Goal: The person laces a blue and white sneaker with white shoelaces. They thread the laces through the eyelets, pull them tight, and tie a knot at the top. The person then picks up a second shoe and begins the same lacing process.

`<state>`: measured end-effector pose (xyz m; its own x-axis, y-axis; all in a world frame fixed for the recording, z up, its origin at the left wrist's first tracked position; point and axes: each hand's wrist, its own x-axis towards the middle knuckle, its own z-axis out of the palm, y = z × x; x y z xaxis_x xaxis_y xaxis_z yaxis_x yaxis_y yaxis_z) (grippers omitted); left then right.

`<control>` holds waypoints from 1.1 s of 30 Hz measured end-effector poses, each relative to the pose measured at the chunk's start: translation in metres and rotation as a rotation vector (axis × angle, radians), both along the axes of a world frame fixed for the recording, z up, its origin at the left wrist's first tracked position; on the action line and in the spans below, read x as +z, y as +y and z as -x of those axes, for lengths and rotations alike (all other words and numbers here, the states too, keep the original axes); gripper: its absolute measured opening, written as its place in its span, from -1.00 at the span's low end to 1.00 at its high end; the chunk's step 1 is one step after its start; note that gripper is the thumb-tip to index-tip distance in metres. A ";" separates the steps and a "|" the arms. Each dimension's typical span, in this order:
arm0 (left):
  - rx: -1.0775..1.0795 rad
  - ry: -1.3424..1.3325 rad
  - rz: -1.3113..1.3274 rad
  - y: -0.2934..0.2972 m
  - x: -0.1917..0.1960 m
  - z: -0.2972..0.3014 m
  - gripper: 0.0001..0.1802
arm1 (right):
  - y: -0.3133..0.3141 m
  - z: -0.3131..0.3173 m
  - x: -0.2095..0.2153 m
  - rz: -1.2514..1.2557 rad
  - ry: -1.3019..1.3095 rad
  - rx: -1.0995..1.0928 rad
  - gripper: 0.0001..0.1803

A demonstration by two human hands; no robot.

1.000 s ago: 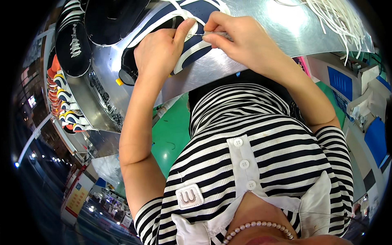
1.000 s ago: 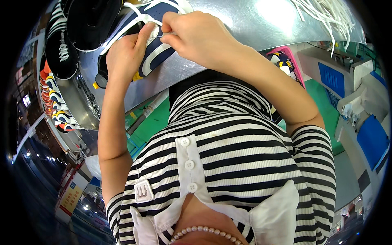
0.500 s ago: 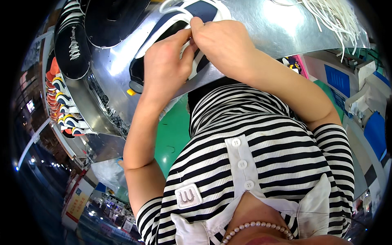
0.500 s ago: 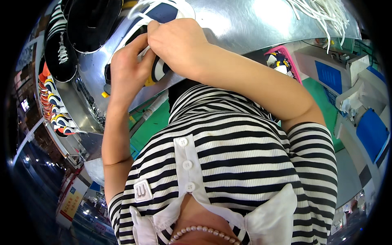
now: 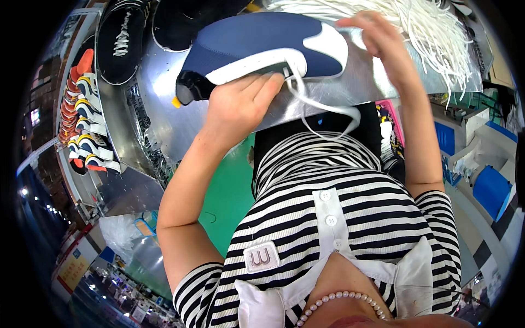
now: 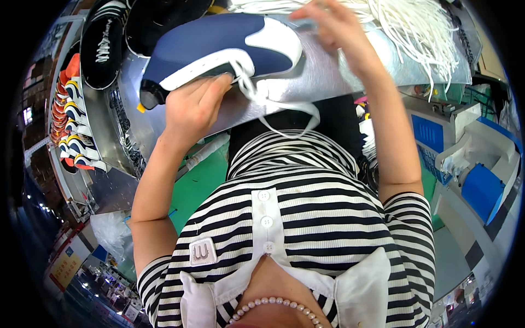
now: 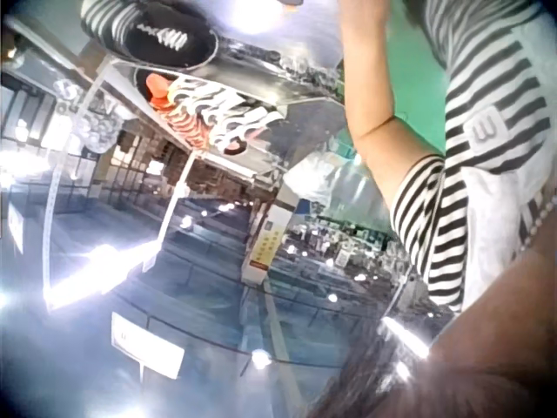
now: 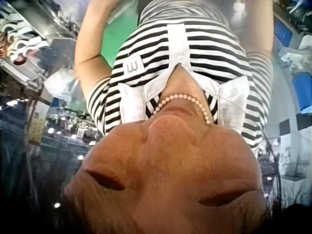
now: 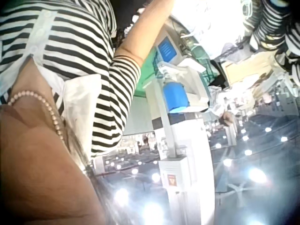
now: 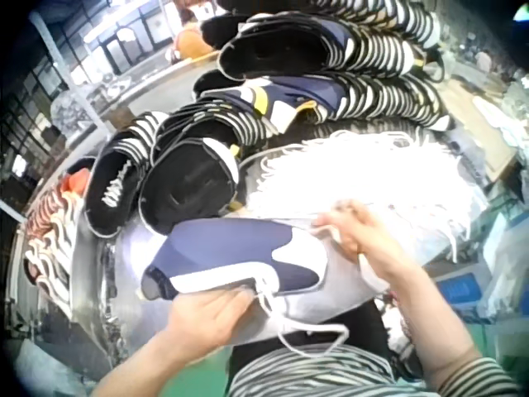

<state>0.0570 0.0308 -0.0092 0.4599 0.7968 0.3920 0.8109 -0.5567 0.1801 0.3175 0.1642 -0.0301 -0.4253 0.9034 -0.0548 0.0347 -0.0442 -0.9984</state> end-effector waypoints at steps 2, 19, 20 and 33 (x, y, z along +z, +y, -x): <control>0.064 -0.025 0.091 0.004 0.004 0.004 -0.82 | -0.007 0.027 -0.005 0.185 -0.065 0.110 -0.61; 0.523 -0.606 0.739 0.027 -0.011 0.012 -0.77 | -0.042 0.060 -0.006 0.217 0.015 -0.158 -0.52; 0.541 -0.595 0.624 0.025 -0.015 0.015 -0.77 | -0.040 0.055 -0.001 0.248 -0.027 -0.145 -0.53; 0.363 -0.538 0.758 0.038 -0.007 0.017 -0.78 | -0.036 0.037 -0.013 0.277 0.013 -0.024 -0.57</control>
<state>0.0404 0.0684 -0.0161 0.0495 0.9799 -0.1933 0.6153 0.1226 0.7787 0.2809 0.1283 -0.0436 -0.4065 0.8645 -0.2957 0.0179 -0.3161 -0.9486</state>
